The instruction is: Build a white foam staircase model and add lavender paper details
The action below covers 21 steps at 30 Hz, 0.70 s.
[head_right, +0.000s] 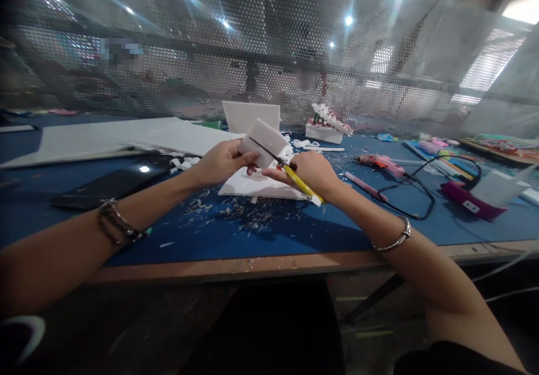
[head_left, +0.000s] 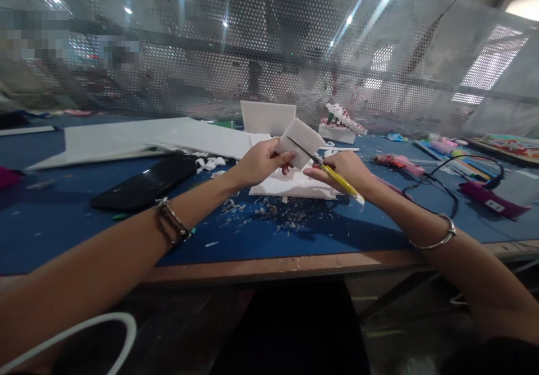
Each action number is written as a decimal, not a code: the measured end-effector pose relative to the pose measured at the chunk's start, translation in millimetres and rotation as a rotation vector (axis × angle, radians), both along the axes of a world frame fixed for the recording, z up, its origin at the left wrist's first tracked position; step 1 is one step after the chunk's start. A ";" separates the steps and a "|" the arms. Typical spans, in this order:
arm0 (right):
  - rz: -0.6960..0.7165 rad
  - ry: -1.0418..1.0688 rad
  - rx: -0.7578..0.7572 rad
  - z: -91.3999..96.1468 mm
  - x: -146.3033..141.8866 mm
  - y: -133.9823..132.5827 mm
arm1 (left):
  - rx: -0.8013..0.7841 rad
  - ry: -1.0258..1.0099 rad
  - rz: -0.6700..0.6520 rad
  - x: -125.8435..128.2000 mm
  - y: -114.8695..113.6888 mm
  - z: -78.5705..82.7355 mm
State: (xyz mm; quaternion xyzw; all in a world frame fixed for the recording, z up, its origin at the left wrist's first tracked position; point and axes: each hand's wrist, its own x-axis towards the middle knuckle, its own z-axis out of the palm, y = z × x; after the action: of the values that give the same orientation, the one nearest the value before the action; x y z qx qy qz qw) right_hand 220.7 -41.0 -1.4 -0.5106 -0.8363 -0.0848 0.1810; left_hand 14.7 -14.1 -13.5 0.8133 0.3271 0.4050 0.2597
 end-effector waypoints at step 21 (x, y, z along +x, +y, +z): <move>-0.015 -0.062 -0.001 0.2 -4.1 -2.7 | 0.045 0.057 0.021 3.0 -8.9 5.0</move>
State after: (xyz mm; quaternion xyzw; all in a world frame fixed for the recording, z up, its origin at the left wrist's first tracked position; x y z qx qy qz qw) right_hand 216.6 -43.8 -1.2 -0.5143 -0.8375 -0.1015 0.1541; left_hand 17.6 -23.0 -8.5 0.8267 0.3336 0.3917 0.2277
